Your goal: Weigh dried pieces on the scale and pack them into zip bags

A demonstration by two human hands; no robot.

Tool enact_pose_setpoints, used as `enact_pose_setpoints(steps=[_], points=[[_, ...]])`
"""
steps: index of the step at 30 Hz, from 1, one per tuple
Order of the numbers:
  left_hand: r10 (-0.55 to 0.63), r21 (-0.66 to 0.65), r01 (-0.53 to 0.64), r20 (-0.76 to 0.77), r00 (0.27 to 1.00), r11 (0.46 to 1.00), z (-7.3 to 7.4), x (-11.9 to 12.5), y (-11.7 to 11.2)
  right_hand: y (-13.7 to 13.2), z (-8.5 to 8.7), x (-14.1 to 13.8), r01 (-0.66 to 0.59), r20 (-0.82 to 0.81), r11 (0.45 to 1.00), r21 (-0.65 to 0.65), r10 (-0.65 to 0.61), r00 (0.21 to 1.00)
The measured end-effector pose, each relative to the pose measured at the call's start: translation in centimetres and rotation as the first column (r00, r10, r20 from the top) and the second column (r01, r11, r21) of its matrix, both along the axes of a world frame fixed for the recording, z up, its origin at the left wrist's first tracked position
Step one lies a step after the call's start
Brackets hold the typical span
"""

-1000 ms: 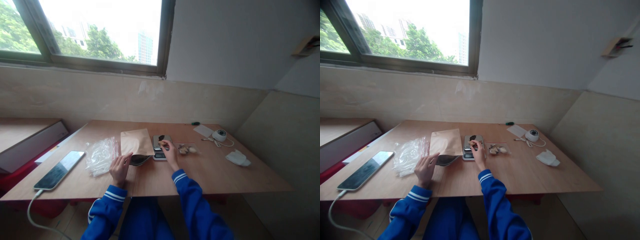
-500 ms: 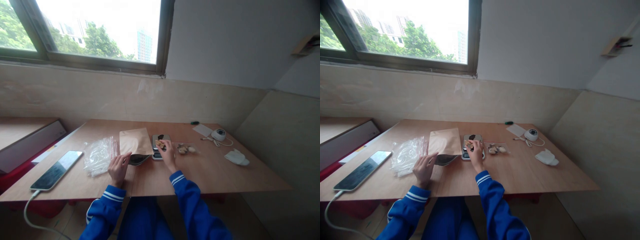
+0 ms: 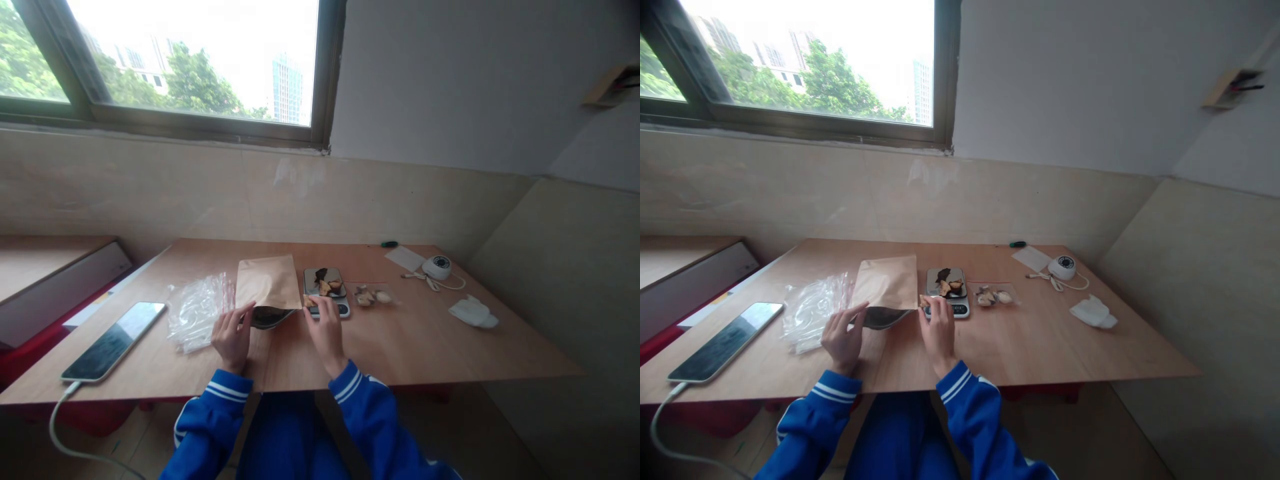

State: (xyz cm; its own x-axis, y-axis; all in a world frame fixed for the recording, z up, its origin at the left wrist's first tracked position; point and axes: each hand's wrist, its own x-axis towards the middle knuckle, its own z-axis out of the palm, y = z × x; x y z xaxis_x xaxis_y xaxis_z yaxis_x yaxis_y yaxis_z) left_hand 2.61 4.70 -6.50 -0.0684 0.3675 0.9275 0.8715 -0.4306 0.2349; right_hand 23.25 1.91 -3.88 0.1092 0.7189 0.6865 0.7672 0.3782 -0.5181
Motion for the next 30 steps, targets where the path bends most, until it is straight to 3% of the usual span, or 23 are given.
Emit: enact_pose_setpoints(steps=[6,8,13,16,19,22,30], points=[[0.006,-0.002,-0.006,0.021,1.0,1.0,-0.4,0.0,0.3,-1.1,0.1,4.0,0.239,-0.26,0.969,0.069,-0.214,0.942],[0.0,-0.003,0.0,0.029,1.0,1.0,-0.5,0.0,0.3,-0.6,0.2,5.2,0.25,-0.273,0.966,0.062,-0.225,0.935],[-0.003,-0.002,0.003,0.036,0.999,1.0,-0.6,-0.1,0.4,1.9,0.6,4.9,0.056,0.037,0.997,0.048,-0.058,0.998],[0.001,-0.015,0.0,0.041,0.999,1.0,-0.6,-0.2,0.4,3.7,0.6,3.3,-0.023,0.294,1.0,0.006,0.02,0.956],[-0.006,-0.026,0.007,0.041,0.999,1.0,-0.5,-0.2,0.4,5.2,0.3,2.1,-0.031,0.432,0.999,-0.038,0.045,0.901],[-0.015,-0.035,0.016,0.03,0.999,0.999,-0.6,-0.2,0.4,6.0,-0.3,1.9,-0.007,0.456,0.998,-0.069,0.038,0.889],[-0.017,-0.048,0.019,0.025,1.0,0.999,-0.5,-0.1,0.4,6.7,-1.5,3.2,0.072,0.334,0.997,-0.034,-0.056,0.941]])
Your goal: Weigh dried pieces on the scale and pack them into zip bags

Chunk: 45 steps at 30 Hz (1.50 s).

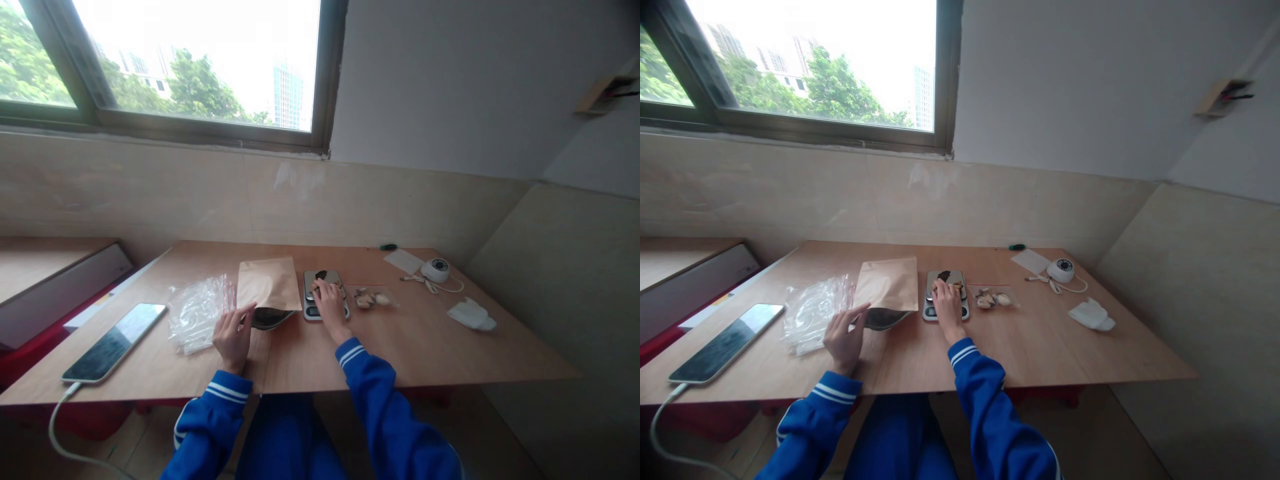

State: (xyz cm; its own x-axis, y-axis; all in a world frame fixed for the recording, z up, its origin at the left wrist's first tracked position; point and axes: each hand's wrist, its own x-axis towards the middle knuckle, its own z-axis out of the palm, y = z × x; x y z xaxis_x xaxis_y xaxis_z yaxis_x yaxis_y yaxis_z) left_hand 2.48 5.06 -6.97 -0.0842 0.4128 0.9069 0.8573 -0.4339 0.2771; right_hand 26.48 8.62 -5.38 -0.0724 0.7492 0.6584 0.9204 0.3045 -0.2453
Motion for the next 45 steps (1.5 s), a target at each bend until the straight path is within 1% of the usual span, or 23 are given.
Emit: enact_pose_setpoints(steps=[4,7,9,12,15,18,20,22,24,27,31,35,40,45], points=[[0.006,0.022,-0.006,-0.011,1.0,1.0,0.2,0.1,0.0,0.2,0.3,0.3,0.071,-0.022,0.997,-0.04,-0.072,0.997],[-0.001,0.025,0.001,-0.008,1.0,1.0,0.2,0.1,-0.1,0.3,0.5,0.4,0.078,-0.022,0.995,-0.063,-0.08,0.997],[-0.004,0.022,0.004,-0.004,1.0,1.0,0.2,0.1,0.0,0.5,0.6,0.5,0.071,-0.05,0.995,-0.063,-0.074,0.996],[0.001,0.014,-0.001,-0.005,1.0,1.0,0.2,0.0,0.0,1.1,0.3,0.7,0.023,-0.125,0.998,-0.062,-0.031,0.992],[0.005,0.012,-0.005,-0.008,1.0,1.0,0.1,0.0,0.0,1.8,-0.2,0.9,-0.078,-0.204,0.995,-0.058,0.064,0.977],[0.005,0.006,-0.005,0.001,1.0,1.0,0.1,0.0,0.1,2.4,-0.6,1.1,-0.177,-0.301,0.983,-0.041,0.157,0.94],[0.003,0.001,-0.003,0.008,1.0,1.0,0.0,0.0,0.1,2.5,-0.7,1.2,-0.204,-0.352,0.979,-0.025,0.182,0.918],[-0.001,0.003,0.001,0.007,1.0,1.0,0.1,0.0,0.0,2.4,-0.5,1.3,-0.212,-0.369,0.977,-0.013,0.193,0.909],[-0.004,0.009,0.004,0.001,1.0,1.0,0.2,0.0,0.0,2.0,-0.3,1.6,-0.201,-0.364,0.98,0.005,0.189,0.912],[-0.004,0.017,0.004,-0.003,1.0,1.0,0.2,0.0,0.0,1.3,0.1,2.2,-0.148,-0.325,0.989,0.016,0.145,0.935],[-0.002,0.001,0.002,0.002,1.0,1.0,0.1,0.0,0.1,0.6,0.0,3.1,-0.112,-0.168,0.992,-0.055,0.101,0.981],[0.002,-0.014,-0.002,0.015,1.0,1.0,-0.1,0.0,0.1,0.7,-0.3,3.8,-0.028,-0.039,0.995,-0.093,0.025,0.999],[0.0,-0.014,0.0,0.017,1.0,1.0,-0.1,0.0,0.1,1.4,-0.4,4.4,0.04,0.019,0.995,-0.092,-0.038,0.999],[0.0,-0.014,0.0,0.014,1.0,1.0,-0.1,0.0,0.1,1.5,0.0,4.3,0.035,0.029,0.996,-0.087,-0.033,0.999]])
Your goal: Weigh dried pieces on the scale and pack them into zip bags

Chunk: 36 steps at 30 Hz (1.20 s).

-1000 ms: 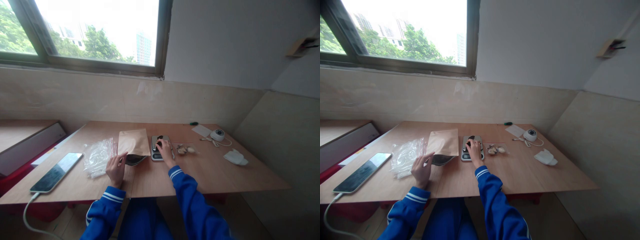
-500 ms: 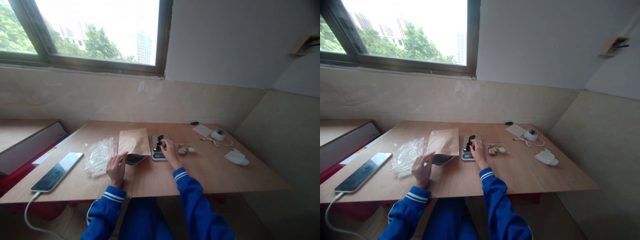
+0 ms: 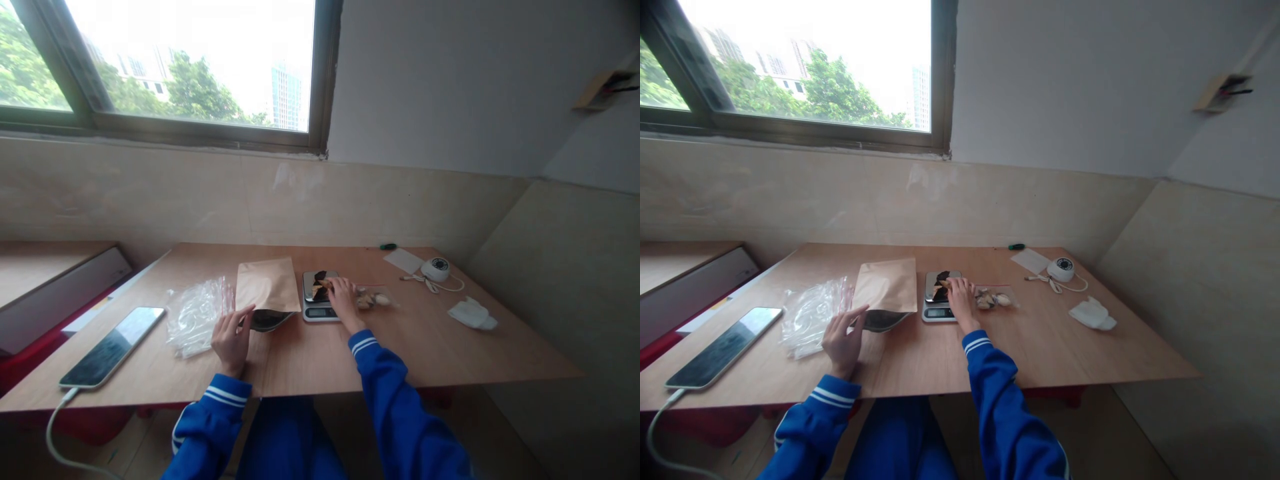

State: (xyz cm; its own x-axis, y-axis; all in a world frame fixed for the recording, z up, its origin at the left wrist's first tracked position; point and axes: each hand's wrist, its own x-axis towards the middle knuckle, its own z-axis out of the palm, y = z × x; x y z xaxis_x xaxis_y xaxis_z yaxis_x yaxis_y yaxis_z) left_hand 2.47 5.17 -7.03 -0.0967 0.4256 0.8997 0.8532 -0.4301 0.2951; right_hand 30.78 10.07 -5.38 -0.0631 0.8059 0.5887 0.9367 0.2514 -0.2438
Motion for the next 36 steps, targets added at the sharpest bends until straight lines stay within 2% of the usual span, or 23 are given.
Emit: enact_pose_setpoints(steps=[7,18,23,27,29,31,34,36], points=[[0.003,0.017,-0.003,-0.018,1.0,1.0,0.0,0.0,0.1,-0.7,0.2,-0.9,-0.043,-0.057,0.999,-0.004,0.043,0.997],[0.015,0.013,-0.015,-0.024,1.0,1.0,0.3,0.1,-0.1,-0.8,0.3,-0.8,-0.076,-0.114,0.997,-0.02,0.074,0.991],[0.008,0.006,-0.008,-0.025,1.0,1.0,0.3,0.1,-0.1,-1.6,1.0,-0.2,-0.057,-0.236,0.995,0.087,0.076,0.969],[0.007,-0.007,-0.007,-0.009,1.0,1.0,0.2,0.1,-0.1,-3.5,1.8,-0.1,-0.031,-0.362,0.976,0.217,0.11,0.926],[0.0,-0.02,0.0,0.002,1.0,1.0,0.2,0.1,0.0,-4.9,2.1,-0.8,-0.091,-0.39,0.961,0.262,0.192,0.9],[-0.005,-0.034,0.005,0.016,1.0,0.999,0.1,0.1,0.0,-6.5,2.3,-2.2,-0.233,-0.365,0.935,0.267,0.322,0.873],[0.01,-0.048,-0.008,0.041,0.999,0.999,-0.1,0.0,0.1,-8.5,2.3,-5.2,-0.484,-0.261,0.852,0.2,0.522,0.812],[0.026,-0.06,-0.022,0.062,0.998,0.998,-0.1,0.0,0.1,-9.4,2.2,-7.3,-0.594,-0.213,0.791,0.145,0.611,0.762]])
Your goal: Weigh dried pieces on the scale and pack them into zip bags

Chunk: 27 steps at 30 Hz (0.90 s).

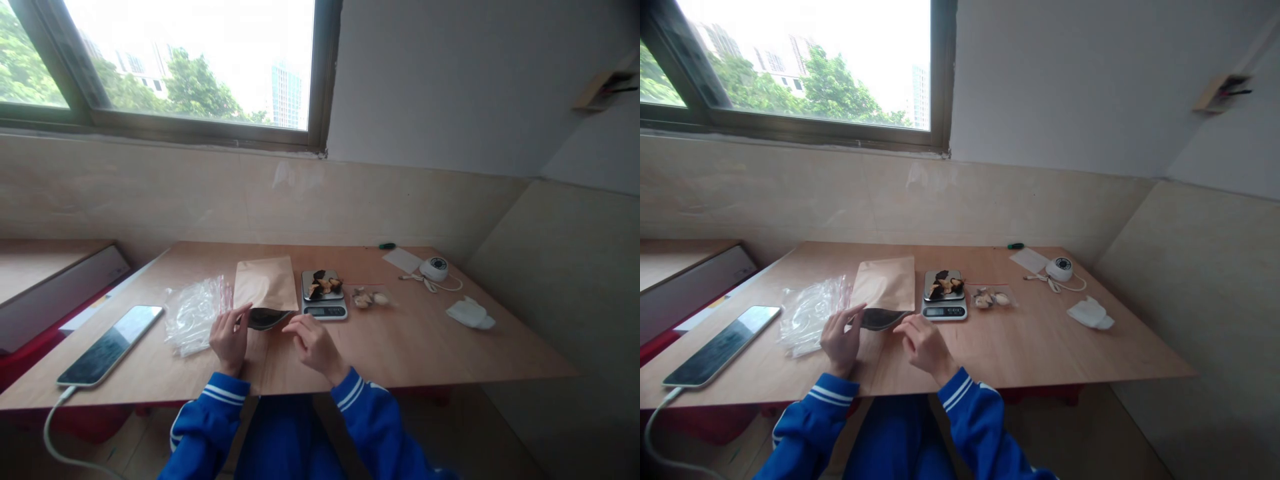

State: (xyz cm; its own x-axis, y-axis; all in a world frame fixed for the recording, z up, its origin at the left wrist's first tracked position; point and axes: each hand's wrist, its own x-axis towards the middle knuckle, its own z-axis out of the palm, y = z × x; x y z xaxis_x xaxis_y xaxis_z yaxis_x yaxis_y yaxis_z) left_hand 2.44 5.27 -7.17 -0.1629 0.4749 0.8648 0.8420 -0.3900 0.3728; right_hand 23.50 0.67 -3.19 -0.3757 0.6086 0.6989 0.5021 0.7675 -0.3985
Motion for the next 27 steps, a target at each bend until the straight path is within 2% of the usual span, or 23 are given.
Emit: enact_pose_setpoints(steps=[3,8,12,17,24,27], points=[[0.013,-0.005,-0.013,0.031,0.999,1.0,0.0,0.0,0.0,-0.7,-0.5,-2.7,-0.08,0.048,0.996,-0.039,0.082,0.995],[0.005,0.023,-0.006,0.029,1.0,1.0,0.1,0.0,0.1,-1.0,-1.9,-4.9,-0.1,0.11,0.989,-0.112,0.113,0.988],[0.009,0.032,-0.01,0.033,0.999,0.999,0.0,0.1,0.2,-1.1,-2.7,-4.9,-0.083,0.148,0.986,-0.141,0.104,0.984],[0.003,0.043,-0.005,0.03,1.0,0.999,0.0,0.1,0.1,-1.2,-2.8,-4.3,-0.061,0.168,0.981,-0.184,0.093,0.981],[-0.004,0.021,0.004,0.036,0.999,1.0,-0.3,0.0,0.1,-1.4,-2.8,-3.9,-0.066,0.08,0.977,-0.201,0.083,0.993],[0.032,-0.059,-0.029,0.059,0.998,0.998,-0.2,0.0,0.2,-1.4,-2.5,-3.4,-0.057,0.031,0.985,-0.163,0.063,0.998]])
